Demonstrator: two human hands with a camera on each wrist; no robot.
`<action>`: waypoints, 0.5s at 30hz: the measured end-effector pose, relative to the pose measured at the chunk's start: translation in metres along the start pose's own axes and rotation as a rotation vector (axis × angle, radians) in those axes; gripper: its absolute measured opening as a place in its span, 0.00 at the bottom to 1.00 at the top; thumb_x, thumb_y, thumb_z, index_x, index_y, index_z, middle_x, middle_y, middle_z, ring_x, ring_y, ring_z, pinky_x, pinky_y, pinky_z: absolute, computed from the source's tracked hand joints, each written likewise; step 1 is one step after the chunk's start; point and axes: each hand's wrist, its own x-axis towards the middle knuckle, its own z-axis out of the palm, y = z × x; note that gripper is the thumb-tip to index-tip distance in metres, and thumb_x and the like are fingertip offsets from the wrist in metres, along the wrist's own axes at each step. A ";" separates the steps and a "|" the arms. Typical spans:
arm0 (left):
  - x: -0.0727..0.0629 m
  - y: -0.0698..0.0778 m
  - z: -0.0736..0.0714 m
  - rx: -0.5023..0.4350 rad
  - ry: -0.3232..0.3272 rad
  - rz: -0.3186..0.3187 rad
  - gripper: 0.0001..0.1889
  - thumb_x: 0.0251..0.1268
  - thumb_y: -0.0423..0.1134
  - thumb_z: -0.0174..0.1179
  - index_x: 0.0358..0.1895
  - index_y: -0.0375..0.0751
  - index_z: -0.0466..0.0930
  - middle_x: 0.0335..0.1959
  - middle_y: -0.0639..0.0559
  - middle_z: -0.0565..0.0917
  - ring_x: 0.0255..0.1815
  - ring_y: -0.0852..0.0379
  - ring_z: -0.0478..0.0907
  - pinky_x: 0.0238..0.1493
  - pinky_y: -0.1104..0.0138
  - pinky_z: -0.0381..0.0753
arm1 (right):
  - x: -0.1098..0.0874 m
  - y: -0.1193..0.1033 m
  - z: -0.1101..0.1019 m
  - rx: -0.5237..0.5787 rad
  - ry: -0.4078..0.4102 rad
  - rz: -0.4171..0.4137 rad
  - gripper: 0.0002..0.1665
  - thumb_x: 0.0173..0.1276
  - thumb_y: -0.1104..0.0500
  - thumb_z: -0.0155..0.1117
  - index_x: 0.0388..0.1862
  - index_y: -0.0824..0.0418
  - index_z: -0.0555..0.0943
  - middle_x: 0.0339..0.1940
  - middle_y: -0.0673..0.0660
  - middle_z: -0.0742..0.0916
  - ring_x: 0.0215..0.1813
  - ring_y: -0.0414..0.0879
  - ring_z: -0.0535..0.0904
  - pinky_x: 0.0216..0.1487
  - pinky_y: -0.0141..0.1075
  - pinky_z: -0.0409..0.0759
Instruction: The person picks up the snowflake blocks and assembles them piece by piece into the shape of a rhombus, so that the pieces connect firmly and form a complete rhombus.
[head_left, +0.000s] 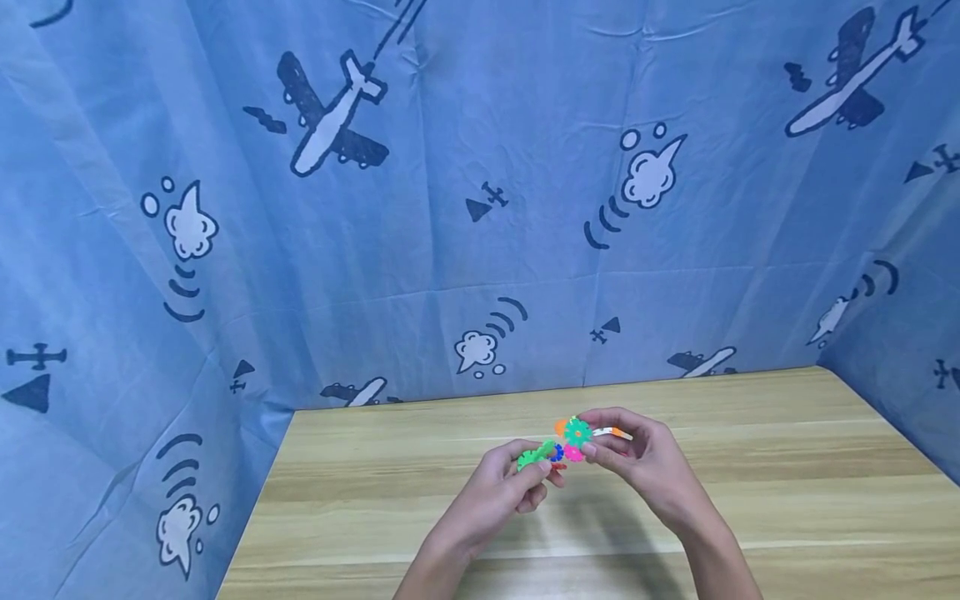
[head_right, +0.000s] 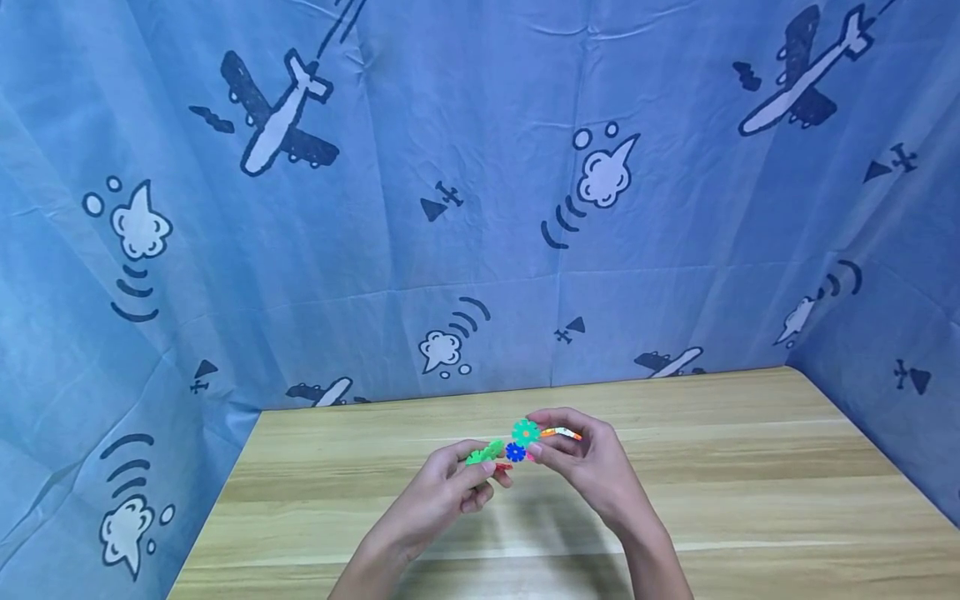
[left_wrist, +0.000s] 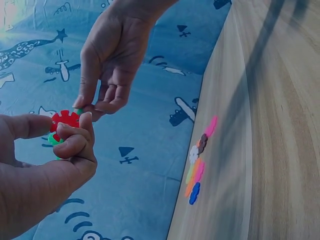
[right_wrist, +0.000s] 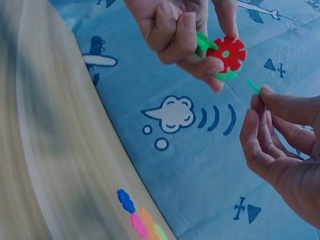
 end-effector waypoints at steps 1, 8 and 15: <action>0.000 0.000 0.000 0.003 -0.002 0.002 0.17 0.80 0.35 0.58 0.64 0.28 0.78 0.37 0.50 0.86 0.28 0.62 0.68 0.29 0.77 0.63 | 0.000 -0.001 0.000 0.007 -0.004 -0.001 0.28 0.72 0.61 0.75 0.67 0.68 0.79 0.55 0.46 0.90 0.50 0.41 0.93 0.55 0.35 0.89; -0.001 0.000 0.001 0.029 -0.006 0.012 0.15 0.80 0.34 0.57 0.62 0.30 0.79 0.37 0.50 0.85 0.28 0.60 0.69 0.30 0.76 0.65 | -0.001 -0.003 0.004 0.025 -0.016 -0.001 0.28 0.72 0.62 0.75 0.67 0.69 0.79 0.54 0.50 0.91 0.50 0.39 0.92 0.55 0.32 0.88; -0.001 0.001 0.003 0.055 -0.001 0.012 0.15 0.80 0.35 0.57 0.61 0.30 0.79 0.37 0.50 0.83 0.27 0.61 0.68 0.30 0.76 0.65 | 0.000 -0.002 0.006 0.009 -0.038 -0.038 0.25 0.72 0.61 0.75 0.65 0.68 0.81 0.55 0.48 0.92 0.51 0.42 0.93 0.55 0.34 0.89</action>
